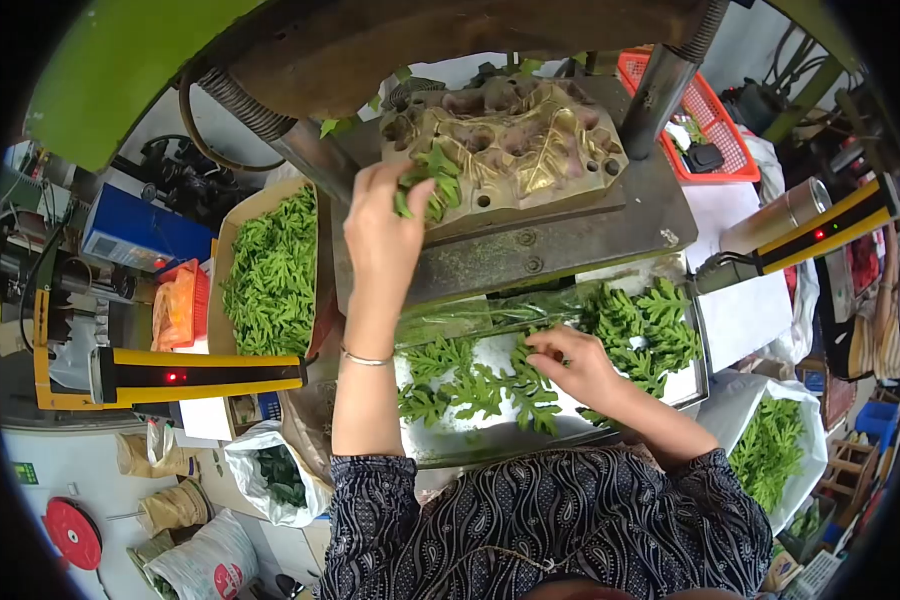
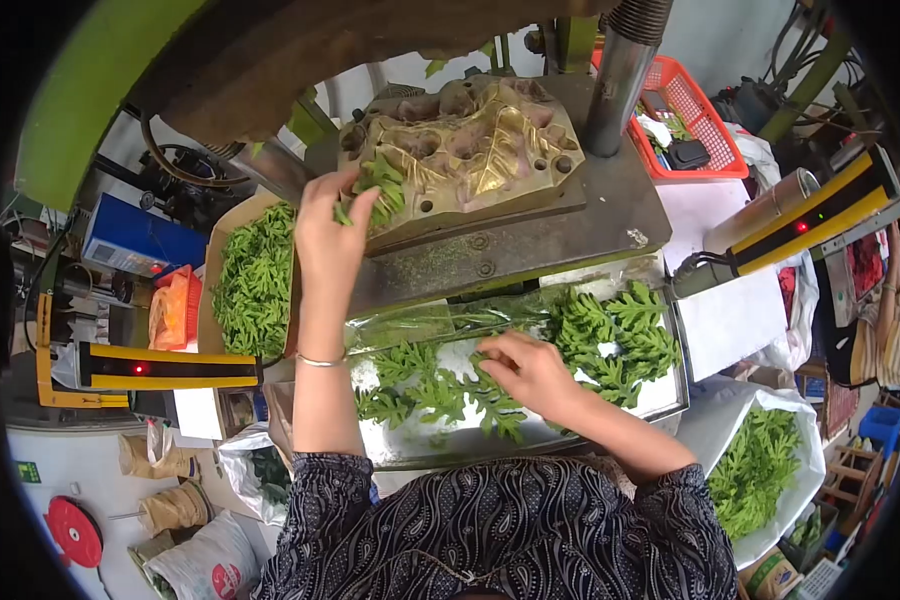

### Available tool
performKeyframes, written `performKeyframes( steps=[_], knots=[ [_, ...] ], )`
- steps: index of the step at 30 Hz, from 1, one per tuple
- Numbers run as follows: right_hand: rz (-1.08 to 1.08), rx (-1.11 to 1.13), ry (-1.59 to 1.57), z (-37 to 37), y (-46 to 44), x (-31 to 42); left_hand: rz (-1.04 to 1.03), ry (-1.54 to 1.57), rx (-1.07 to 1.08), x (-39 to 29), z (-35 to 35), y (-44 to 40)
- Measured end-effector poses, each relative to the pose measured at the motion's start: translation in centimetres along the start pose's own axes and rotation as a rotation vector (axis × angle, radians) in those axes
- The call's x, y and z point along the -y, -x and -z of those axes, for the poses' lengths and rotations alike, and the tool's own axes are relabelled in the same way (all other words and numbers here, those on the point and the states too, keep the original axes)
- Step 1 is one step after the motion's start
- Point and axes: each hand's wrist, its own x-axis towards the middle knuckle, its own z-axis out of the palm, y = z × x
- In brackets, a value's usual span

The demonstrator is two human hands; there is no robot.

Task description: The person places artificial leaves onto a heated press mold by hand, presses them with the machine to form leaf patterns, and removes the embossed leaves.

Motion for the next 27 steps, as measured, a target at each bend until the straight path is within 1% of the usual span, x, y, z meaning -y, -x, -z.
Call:
performKeyframes(
  steps=[2,6,7,11,13,14,16,17,20,21,22,24,26,27],
  knots=[
    [-0.016,-0.010,-0.010,0.0,0.0,0.0,-0.009,-0.038,-0.010,-0.6,-0.4,0.5],
    [-0.232,0.111,0.080,1.2,-0.1,0.4,0.040,-0.286,0.010,-1.4,-1.0,1.4],
    [-0.229,0.107,0.083,1.2,-0.1,0.5,0.037,-0.284,0.005,-1.6,-0.6,1.5],
    [0.048,-0.045,-0.041,1.5,0.5,0.0,-0.105,-0.180,-0.169,-2.7,1.8,2.7],
    [0.114,-0.066,0.053,2.6,0.2,2.0,-0.208,-0.024,-0.057,-3.9,3.8,5.1],
    [0.104,-0.070,0.057,2.9,0.1,2.8,-0.207,-0.014,-0.050,-4.7,4.1,6.8],
    [0.321,-0.076,0.147,3.1,-0.1,4.2,-0.002,0.661,0.396,-6.2,4.4,10.0],
    [0.325,-0.078,0.150,2.8,0.0,4.5,-0.006,0.662,0.392,-6.5,4.8,10.9],
    [0.574,-0.118,0.396,2.2,0.2,5.6,0.334,0.801,0.574,-7.3,6.2,12.9],
    [0.658,-0.161,0.436,2.2,0.0,6.1,0.447,0.846,0.633,-7.4,6.4,13.2],
    [0.740,-0.210,0.477,2.3,-0.2,6.7,0.439,0.848,0.627,-7.3,6.5,13.4],
    [0.833,-0.290,0.475,3.6,-0.7,9.1,0.551,0.938,0.518,-6.6,6.1,13.8],
    [0.768,-0.300,0.247,6.2,-1.0,12.6,0.663,1.026,0.414,-6.1,5.7,13.8],
    [0.775,-0.291,0.229,7.5,-1.8,13.5,0.655,1.029,0.415,-6.1,5.5,13.8]
  ],
)
